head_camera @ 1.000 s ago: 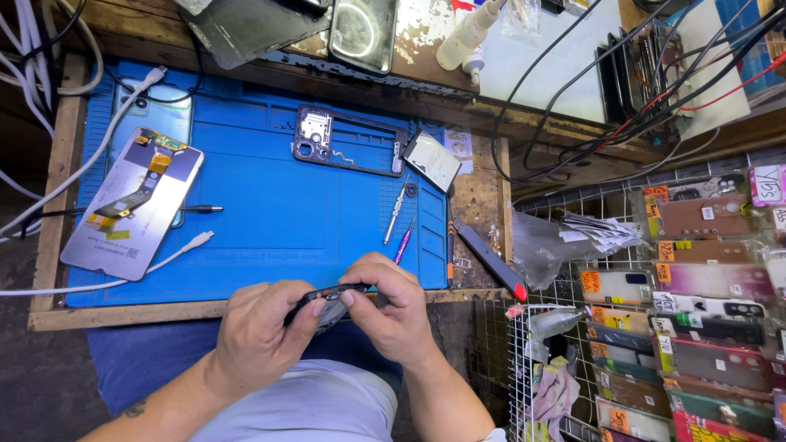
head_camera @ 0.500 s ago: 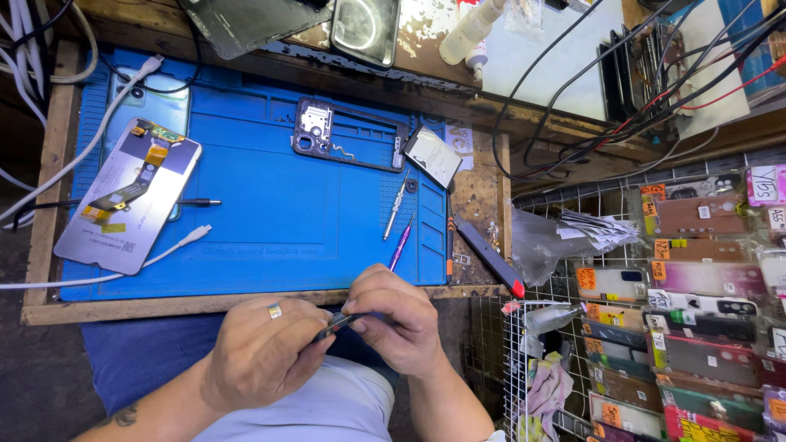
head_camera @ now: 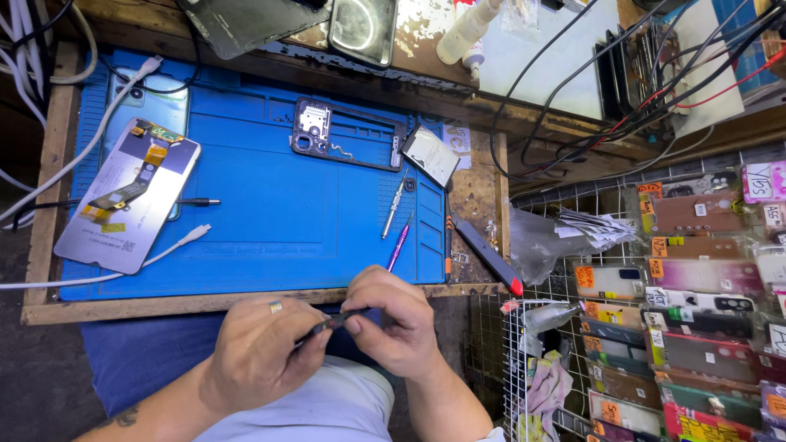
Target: The person disassembles a mobile phone using a small screwdriver and a prying tool, removing the internal board and screen assembly.
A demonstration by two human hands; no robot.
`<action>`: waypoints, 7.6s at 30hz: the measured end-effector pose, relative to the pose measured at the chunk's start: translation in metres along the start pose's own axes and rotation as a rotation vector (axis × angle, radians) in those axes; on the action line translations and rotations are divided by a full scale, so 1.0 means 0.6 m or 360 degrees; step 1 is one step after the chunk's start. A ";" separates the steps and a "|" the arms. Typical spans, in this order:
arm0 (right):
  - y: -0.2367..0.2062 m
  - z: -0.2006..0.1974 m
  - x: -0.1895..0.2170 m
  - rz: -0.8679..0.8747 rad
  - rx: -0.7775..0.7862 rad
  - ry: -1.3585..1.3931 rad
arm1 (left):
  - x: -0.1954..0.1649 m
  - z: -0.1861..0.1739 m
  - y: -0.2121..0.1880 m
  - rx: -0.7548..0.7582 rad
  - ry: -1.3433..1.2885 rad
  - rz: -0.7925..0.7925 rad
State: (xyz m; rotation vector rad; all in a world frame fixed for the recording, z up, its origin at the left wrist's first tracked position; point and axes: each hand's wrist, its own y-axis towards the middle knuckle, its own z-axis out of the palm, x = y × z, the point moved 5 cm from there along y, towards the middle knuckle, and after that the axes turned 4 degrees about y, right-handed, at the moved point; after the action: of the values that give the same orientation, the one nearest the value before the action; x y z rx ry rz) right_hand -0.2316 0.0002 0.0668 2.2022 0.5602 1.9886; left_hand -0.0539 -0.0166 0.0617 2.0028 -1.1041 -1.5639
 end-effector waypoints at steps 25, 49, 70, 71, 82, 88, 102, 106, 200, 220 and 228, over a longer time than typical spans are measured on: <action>0.018 -0.020 -0.185 0.0886 -0.0512 0.0116 | 0.150 0.034 -0.032 0.0233 -0.0617 -0.1669; 0.010 -0.129 -0.107 0.0490 -0.0609 -0.1362 | 0.185 0.013 -0.021 0.0259 -0.0001 -0.1539; 0.080 -0.090 -0.132 0.0251 -0.0049 -0.1788 | 0.175 0.014 -0.011 0.0246 0.0020 -0.1424; 0.084 -0.095 -0.133 0.0277 0.0007 -0.1765 | 0.176 0.015 -0.011 0.0258 0.0046 -0.1428; 0.067 -0.113 -0.097 -0.0092 -0.0215 -0.0775 | 0.173 0.015 -0.009 0.0218 0.0075 -0.1375; 0.038 -0.039 -0.172 0.0193 -0.0556 0.0543 | 0.167 0.013 -0.004 0.0245 0.0070 -0.1428; 0.042 0.013 -0.174 0.0205 -0.0430 0.0207 | 0.161 0.010 -0.001 0.0239 0.0102 -0.1374; 0.043 0.013 -0.173 0.0247 -0.0423 0.0109 | 0.160 0.010 0.001 0.0222 0.0097 -0.1348; 0.413 -0.027 -0.125 -0.0497 0.0090 -0.1544 | 0.031 -0.047 -0.167 0.0257 0.0661 -0.0083; 0.584 -0.022 -0.176 -0.1137 -0.0029 -0.2237 | 0.064 -0.077 -0.146 0.0194 0.0457 -0.0295; 0.546 -0.007 -0.091 -0.1271 -0.0392 -0.2047 | 0.068 -0.097 -0.104 0.0202 0.0403 -0.0542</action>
State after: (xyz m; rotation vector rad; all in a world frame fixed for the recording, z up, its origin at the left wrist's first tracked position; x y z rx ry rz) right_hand -0.1775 -0.3225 0.1252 2.0410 0.7048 0.1186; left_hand 0.0259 -0.0188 0.0102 2.4986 -0.8141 -1.3630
